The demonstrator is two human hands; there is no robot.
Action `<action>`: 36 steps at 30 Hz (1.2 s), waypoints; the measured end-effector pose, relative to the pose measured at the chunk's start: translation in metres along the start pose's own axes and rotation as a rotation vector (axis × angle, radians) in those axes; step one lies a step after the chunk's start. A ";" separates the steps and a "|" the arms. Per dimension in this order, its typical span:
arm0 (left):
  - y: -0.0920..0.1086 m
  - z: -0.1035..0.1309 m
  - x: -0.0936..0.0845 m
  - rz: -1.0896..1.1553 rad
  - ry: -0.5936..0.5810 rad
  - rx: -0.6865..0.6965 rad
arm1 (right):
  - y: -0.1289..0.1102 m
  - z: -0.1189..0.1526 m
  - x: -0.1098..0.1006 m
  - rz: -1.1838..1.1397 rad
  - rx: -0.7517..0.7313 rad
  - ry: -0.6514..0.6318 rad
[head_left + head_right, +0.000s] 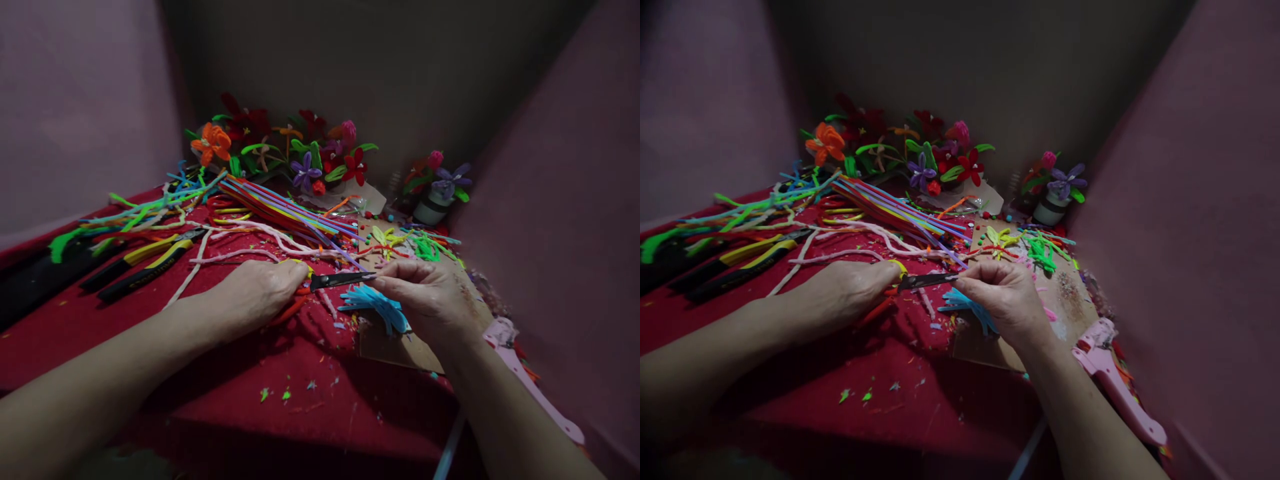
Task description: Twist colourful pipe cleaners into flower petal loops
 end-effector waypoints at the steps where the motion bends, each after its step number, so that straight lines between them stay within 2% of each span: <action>1: 0.000 0.000 0.000 0.002 -0.005 0.003 | 0.000 0.000 0.000 0.002 -0.003 -0.002; 7: 0.002 0.002 -0.001 0.000 -0.015 0.007 | 0.000 0.001 0.001 0.013 0.010 -0.008; 13: 0.005 0.000 -0.001 0.028 -0.041 -0.017 | -0.004 0.000 0.003 0.043 -0.037 -0.057; 21: 0.006 0.004 0.001 -0.010 0.061 0.033 | -0.003 0.001 0.000 0.035 -0.030 -0.028; 27: 0.009 0.004 0.001 -0.020 0.059 0.033 | -0.005 0.000 -0.001 0.060 -0.061 -0.036; 33: 0.012 0.002 -0.006 -0.009 0.070 0.014 | -0.004 0.003 0.005 0.099 -0.035 -0.063; 36: 0.006 0.001 -0.008 0.069 0.047 -0.059 | -0.008 0.003 0.008 0.138 -0.060 -0.078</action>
Point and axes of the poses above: each hand's wrist, its own z-axis away from the middle knuckle, its own x-axis out of the palm, y = z × x, the point moved 8 cm from there along -z, towards the middle knuckle, and after that the axes turned 12 degrees about -x, right-handed, at the moved point
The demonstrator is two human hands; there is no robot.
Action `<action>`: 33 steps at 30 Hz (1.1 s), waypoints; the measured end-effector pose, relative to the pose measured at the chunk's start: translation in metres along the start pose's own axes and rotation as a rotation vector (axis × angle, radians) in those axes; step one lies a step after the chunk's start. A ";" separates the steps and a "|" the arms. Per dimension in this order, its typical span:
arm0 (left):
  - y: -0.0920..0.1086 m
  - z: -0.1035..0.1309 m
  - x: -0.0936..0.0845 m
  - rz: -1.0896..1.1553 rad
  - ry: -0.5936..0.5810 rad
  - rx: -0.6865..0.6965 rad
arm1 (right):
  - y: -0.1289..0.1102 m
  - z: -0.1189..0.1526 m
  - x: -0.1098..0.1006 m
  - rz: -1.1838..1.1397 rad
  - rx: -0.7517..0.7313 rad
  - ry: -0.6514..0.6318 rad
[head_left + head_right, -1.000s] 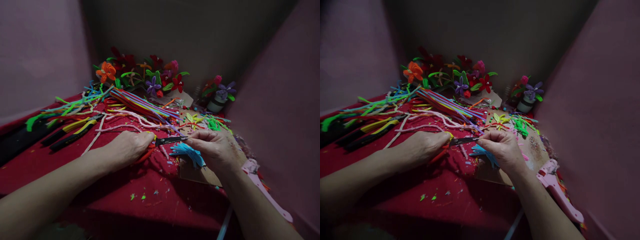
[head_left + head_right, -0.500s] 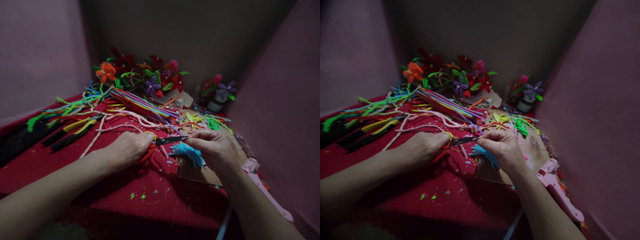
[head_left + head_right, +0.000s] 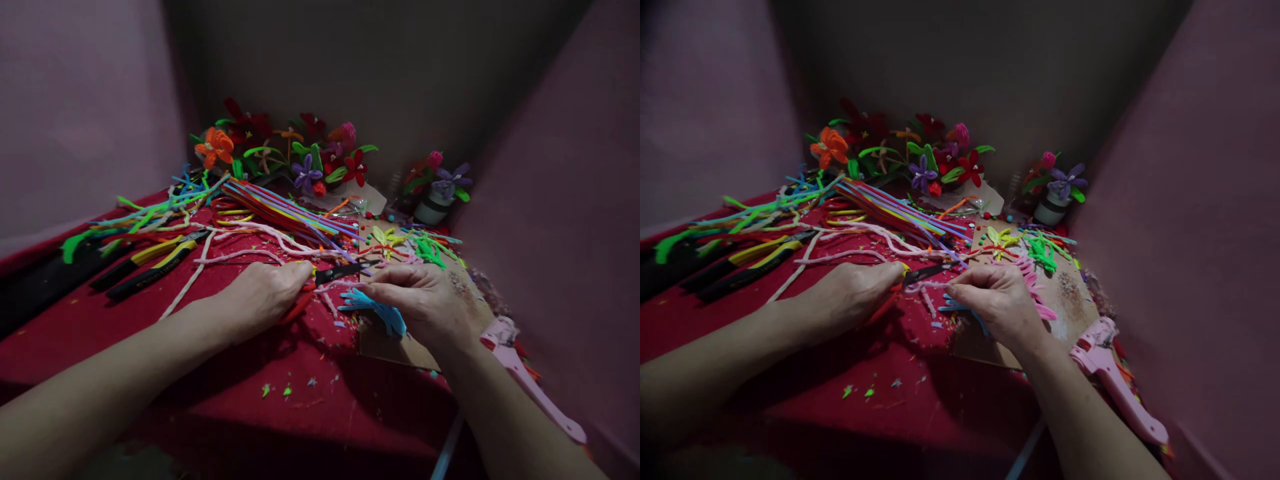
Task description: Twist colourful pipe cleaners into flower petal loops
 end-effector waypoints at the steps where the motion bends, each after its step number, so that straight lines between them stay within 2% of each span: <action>1: -0.003 -0.001 -0.003 0.075 0.003 -0.038 | -0.001 0.000 0.000 0.003 -0.003 0.003; 4: -0.011 -0.003 -0.012 0.492 -0.006 -0.144 | -0.001 0.000 -0.002 -0.015 0.003 0.031; 7: -0.010 -0.004 -0.014 0.925 -0.154 -0.249 | -0.002 0.000 -0.001 -0.049 -0.028 0.033; 10: -0.001 -0.003 -0.015 1.153 -0.277 -0.288 | -0.007 0.000 0.003 -0.052 -0.073 0.024; 14: 0.008 0.001 -0.009 1.298 -0.385 -0.297 | -0.013 0.002 0.006 0.046 -0.119 0.028; 18: 0.014 0.003 -0.005 1.311 -0.433 -0.256 | -0.018 0.003 0.008 0.098 -0.198 0.019; 21: 0.016 0.002 -0.001 1.297 -0.452 -0.245 | -0.020 0.002 0.012 0.158 -0.236 -0.033; 24: 0.013 0.000 -0.002 1.255 -0.354 -0.249 | -0.019 0.001 0.015 0.220 -0.226 -0.099; 28: 0.006 0.001 -0.018 1.000 -0.012 -0.143 | -0.016 0.001 0.014 0.291 -0.209 -0.134; 30: 0.006 0.004 -0.025 0.875 0.129 -0.086 | -0.028 0.003 0.007 0.416 -0.345 -0.024; 33: 0.004 0.007 -0.029 0.825 0.244 -0.057 | -0.055 0.020 -0.005 0.620 -0.648 0.252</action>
Point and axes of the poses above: each hand's wrist, its own z-axis away from the middle knuckle, its own x-axis out of the palm, y = z × x, the point moved 8 cm from there along -z, towards the middle knuckle, and after that the axes turned 12 degrees about -x, right-handed, at the moved point
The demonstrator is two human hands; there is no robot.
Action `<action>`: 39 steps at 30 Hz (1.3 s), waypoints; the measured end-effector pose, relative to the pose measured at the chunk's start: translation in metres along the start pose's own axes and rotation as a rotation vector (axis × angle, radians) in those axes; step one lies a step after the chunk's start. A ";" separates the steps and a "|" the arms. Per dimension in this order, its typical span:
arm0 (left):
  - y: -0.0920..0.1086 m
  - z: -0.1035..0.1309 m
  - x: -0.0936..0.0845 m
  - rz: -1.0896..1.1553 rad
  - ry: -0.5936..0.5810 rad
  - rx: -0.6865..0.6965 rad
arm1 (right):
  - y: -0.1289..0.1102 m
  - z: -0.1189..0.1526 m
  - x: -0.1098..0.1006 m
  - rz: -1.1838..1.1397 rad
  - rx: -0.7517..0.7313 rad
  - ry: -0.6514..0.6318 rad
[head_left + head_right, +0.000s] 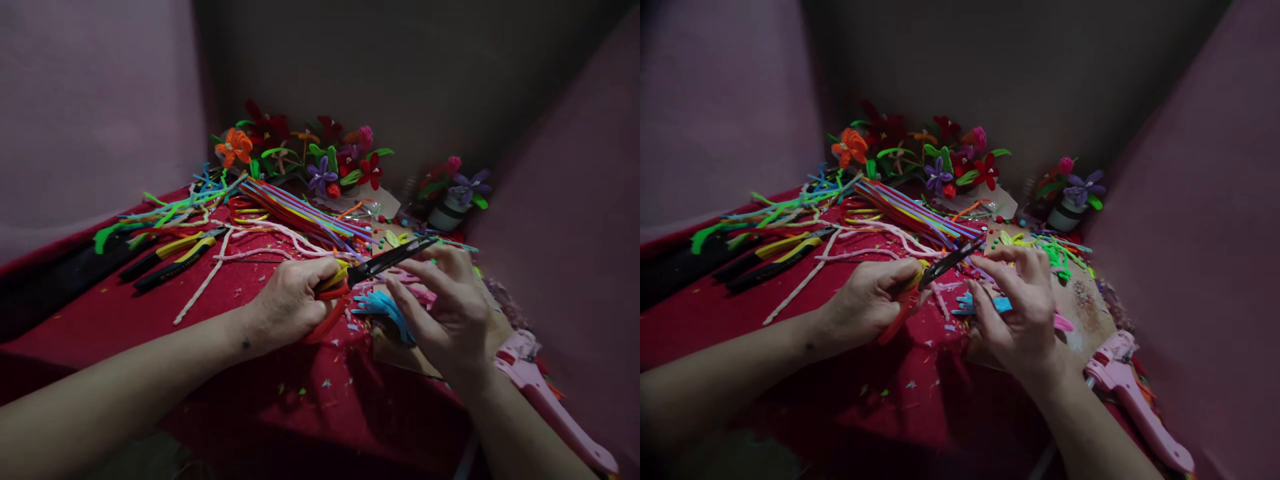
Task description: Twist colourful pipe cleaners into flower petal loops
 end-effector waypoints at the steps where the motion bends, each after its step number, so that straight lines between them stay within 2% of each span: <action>1: -0.001 0.000 0.000 0.005 0.008 -0.005 | -0.003 0.001 -0.003 0.017 -0.025 0.033; 2: -0.002 0.000 0.000 0.011 0.008 -0.018 | -0.003 0.003 0.000 -0.015 -0.001 0.009; 3: -0.003 0.000 0.001 0.017 0.005 -0.031 | 0.002 0.005 0.009 -0.094 0.077 -0.068; 5: -0.005 -0.001 0.003 0.024 -0.006 -0.051 | 0.017 0.015 0.032 -0.342 0.345 -0.223; 6: -0.005 -0.001 0.003 0.027 -0.010 -0.054 | 0.023 0.022 0.043 -0.490 0.498 -0.253; 8: -0.005 -0.001 0.005 0.032 -0.020 -0.054 | 0.031 0.031 0.056 -0.756 0.730 -0.194; 11: -0.005 0.000 0.009 0.033 -0.057 -0.060 | 0.035 0.036 0.066 -0.952 0.868 -0.086; 15: -0.007 -0.001 0.015 -0.010 -0.119 -0.082 | 0.038 0.038 0.068 -0.963 0.912 -0.060; 18: -0.006 -0.003 0.011 -0.108 -0.092 -0.083 | 0.042 0.036 0.061 -0.927 0.892 0.025; 22: -0.012 -0.004 0.006 -0.439 -0.077 -0.117 | 0.051 0.028 0.047 -0.899 0.809 0.162; 28: -0.025 0.001 0.015 -0.831 -0.189 -0.126 | 0.059 0.021 0.027 -0.764 0.690 0.271; 32: -0.025 0.001 0.020 -0.894 -0.213 -0.117 | 0.060 0.022 0.025 -0.747 0.701 0.294; 39: -0.023 0.001 0.018 -0.881 -0.193 -0.108 | 0.060 0.025 0.025 -0.739 0.706 0.281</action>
Point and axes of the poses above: each hand's wrist, its own z-axis away from the middle knuckle, its own x-axis out of the palm, y = z × x, the point moved 8 cm from there along -z, towards the middle knuckle, and after that the axes turned 12 degrees about -x, right-handed, at the moved point
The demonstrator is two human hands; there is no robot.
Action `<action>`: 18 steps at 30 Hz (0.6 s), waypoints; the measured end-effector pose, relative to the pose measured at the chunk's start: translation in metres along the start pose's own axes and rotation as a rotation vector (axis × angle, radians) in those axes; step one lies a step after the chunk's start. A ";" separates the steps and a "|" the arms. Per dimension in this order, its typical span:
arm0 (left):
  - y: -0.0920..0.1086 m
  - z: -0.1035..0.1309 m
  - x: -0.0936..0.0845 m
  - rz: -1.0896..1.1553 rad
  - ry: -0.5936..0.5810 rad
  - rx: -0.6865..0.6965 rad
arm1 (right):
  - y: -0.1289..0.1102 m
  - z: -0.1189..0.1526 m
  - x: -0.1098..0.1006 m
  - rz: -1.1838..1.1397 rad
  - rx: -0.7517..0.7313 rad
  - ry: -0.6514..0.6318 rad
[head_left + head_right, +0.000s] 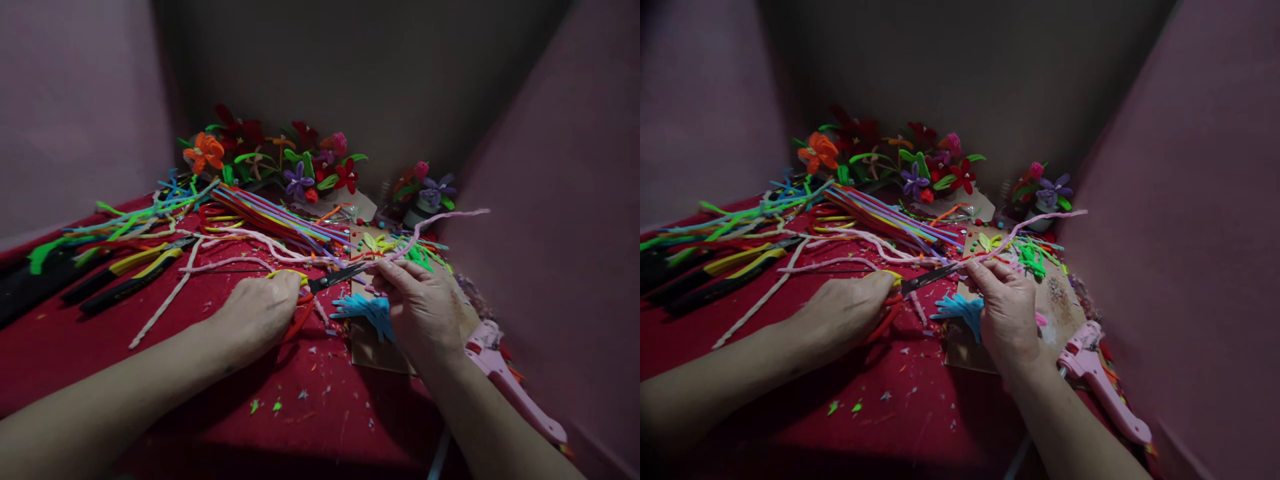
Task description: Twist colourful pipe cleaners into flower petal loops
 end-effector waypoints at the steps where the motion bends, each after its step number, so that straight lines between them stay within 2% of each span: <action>1: 0.000 0.000 0.000 0.006 0.003 0.000 | 0.000 0.000 0.000 0.003 -0.002 0.005; 8: -0.001 0.000 0.003 0.014 0.025 -0.005 | -0.004 0.000 0.000 0.005 -0.027 0.022; 18: 0.003 0.000 -0.001 -0.106 0.049 -0.005 | 0.010 0.001 0.003 -0.147 0.096 0.030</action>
Point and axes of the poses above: each hand's wrist, its own z-axis away from the middle knuckle, its own x-axis out of the palm, y = z × x, the point moved 8 cm from there along -z, towards the middle knuckle, and after that the axes turned 12 degrees about -x, right-handed, at the moved point
